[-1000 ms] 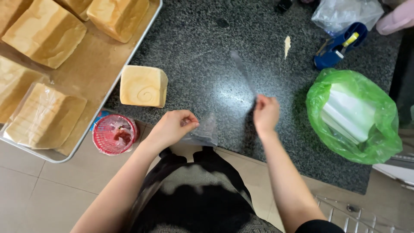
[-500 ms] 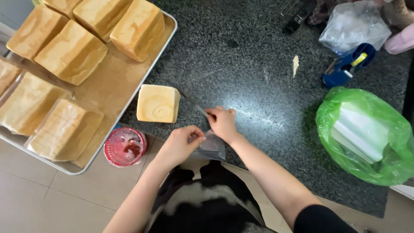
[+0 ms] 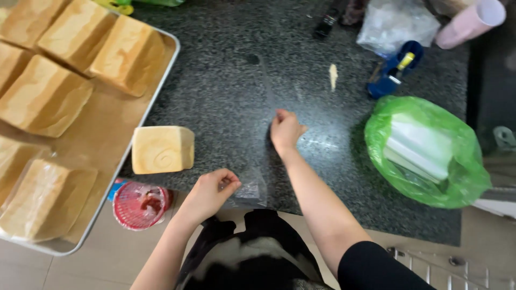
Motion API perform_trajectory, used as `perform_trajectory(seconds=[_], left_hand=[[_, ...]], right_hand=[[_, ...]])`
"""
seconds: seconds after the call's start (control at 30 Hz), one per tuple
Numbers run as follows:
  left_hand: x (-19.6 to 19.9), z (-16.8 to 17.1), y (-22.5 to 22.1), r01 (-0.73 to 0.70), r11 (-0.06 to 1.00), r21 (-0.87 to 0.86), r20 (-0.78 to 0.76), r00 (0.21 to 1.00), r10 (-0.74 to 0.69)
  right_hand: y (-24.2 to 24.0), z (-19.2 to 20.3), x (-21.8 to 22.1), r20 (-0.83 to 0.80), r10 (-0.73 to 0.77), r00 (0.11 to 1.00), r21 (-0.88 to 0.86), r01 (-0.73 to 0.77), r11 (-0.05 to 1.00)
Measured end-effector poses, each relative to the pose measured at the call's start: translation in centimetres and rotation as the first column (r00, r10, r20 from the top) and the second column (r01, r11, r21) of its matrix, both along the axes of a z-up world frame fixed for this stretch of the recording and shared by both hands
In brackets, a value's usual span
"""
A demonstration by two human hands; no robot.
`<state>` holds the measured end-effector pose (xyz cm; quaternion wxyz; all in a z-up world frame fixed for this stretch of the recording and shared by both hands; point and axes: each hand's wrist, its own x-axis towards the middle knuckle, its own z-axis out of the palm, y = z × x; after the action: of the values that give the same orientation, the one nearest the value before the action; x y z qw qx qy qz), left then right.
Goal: The person cuts a loaf of bread in half using a knife, places one half into a plastic bag, and then uses a tape dispenser to seal the bag.
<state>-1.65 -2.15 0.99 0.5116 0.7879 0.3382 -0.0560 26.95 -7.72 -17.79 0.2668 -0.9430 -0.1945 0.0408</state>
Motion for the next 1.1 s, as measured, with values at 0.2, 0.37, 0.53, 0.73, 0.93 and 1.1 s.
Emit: perform_trajectory(seconds=[0.2, 0.37, 0.53, 0.73, 0.93, 1.1], left_hand=[[1.9, 0.6, -1.1, 0.041, 0.999, -0.027, -0.032, 0.999, -0.042], [2.9, 0.8, -1.2, 0.099, 0.995, -0.027, -0.052, 0.994, -0.101], [3.4, 1.8, -0.9, 0.108, 0.994, -0.013, -0.055, 0.993, -0.108], [3.9, 1.7, -0.7, 0.115, 0.993, 0.024, 0.031, 0.993, -0.116], [4.1, 3.7, -0.1, 0.083, 0.996, -0.014, 0.244, 0.967, -0.077], [3.3, 5.8, 1.8, 0.083, 0.995, 0.055, 0.431, 0.897, -0.098]], right_hand=[[-8.6, -1.5, 7.8, 0.111, -0.134, 0.985, -0.129, 0.148, 0.981], [-12.7, -1.0, 11.3, 0.192, -0.142, 0.971, -0.178, 0.177, 0.968], [-14.5, 2.8, 8.8, 0.456, -0.086, 0.886, -0.076, 0.136, 0.988], [-15.4, 0.5, 7.5, 0.421, -0.018, 0.907, -0.154, 0.091, 0.984], [-13.1, 7.4, 2.5, 0.251, -0.039, 0.967, -0.082, 0.062, 0.995], [-9.5, 23.1, -5.5, 0.062, 0.623, 0.78, 0.667, -0.496, 0.555]])
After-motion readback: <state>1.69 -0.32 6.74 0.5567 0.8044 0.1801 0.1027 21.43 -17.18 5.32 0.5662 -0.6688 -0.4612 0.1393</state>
